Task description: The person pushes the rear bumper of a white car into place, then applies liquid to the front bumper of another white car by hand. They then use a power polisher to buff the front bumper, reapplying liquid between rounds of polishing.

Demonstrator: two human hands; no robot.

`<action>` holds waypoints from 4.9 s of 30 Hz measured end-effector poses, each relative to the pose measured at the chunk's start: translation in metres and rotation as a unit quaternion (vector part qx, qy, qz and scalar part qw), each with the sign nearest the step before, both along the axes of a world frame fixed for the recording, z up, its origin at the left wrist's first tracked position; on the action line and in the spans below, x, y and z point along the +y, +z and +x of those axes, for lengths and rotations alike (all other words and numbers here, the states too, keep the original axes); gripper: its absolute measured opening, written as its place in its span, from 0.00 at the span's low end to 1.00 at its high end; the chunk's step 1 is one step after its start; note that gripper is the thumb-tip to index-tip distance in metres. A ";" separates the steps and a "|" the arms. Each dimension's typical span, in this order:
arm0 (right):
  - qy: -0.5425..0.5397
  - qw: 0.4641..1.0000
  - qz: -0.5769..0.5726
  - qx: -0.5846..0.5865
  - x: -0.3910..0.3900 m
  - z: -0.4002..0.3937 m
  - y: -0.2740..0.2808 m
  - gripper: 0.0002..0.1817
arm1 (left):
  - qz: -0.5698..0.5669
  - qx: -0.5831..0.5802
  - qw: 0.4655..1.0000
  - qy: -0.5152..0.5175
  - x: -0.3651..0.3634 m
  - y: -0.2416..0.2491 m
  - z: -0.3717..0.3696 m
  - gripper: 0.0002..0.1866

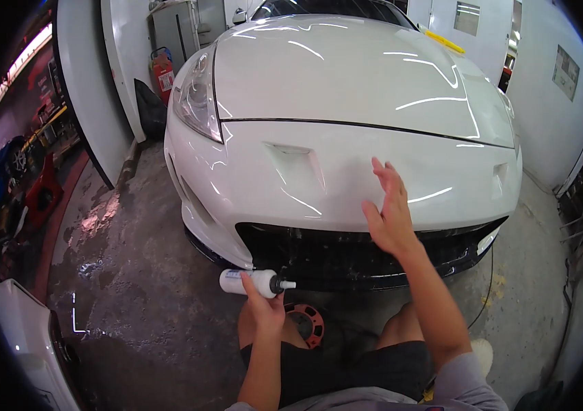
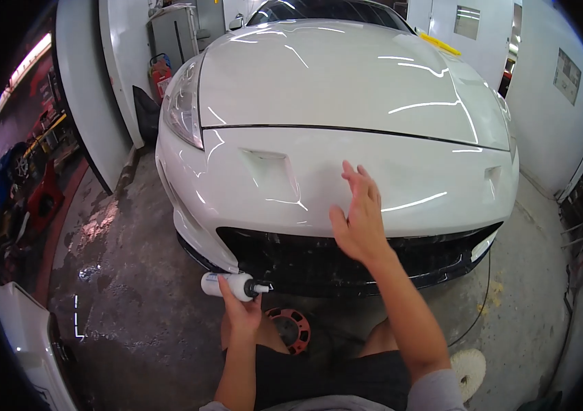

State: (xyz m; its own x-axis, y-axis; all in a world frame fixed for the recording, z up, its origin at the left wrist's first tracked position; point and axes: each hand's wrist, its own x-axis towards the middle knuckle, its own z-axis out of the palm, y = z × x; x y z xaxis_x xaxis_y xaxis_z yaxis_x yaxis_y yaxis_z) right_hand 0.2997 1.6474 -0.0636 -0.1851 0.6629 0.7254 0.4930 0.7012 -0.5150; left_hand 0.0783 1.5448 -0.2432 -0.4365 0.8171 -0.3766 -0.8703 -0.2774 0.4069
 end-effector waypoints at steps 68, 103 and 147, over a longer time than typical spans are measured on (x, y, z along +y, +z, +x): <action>0.174 0.510 -0.573 0.617 -0.165 0.021 -0.126 0.09 | 0.143 0.493 0.854 -0.086 -0.028 0.076 0.077 0.18; 0.255 0.596 -0.443 0.619 -0.132 0.048 -0.089 0.15 | 0.011 0.340 0.940 0.003 -0.002 0.039 0.066 0.27; -0.125 0.895 0.049 -0.426 0.048 0.008 0.043 0.28 | -0.011 -0.101 0.991 -0.088 -0.002 -0.040 0.001 0.24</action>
State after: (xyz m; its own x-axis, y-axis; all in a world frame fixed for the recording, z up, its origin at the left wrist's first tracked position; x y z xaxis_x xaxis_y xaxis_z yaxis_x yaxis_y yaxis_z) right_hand 0.3081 1.6953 -0.0202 -0.5533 0.7018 0.4487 0.8253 0.5349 0.1810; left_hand 0.0789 1.5428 -0.2830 -0.2017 0.8643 -0.4608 -0.9689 -0.1072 0.2229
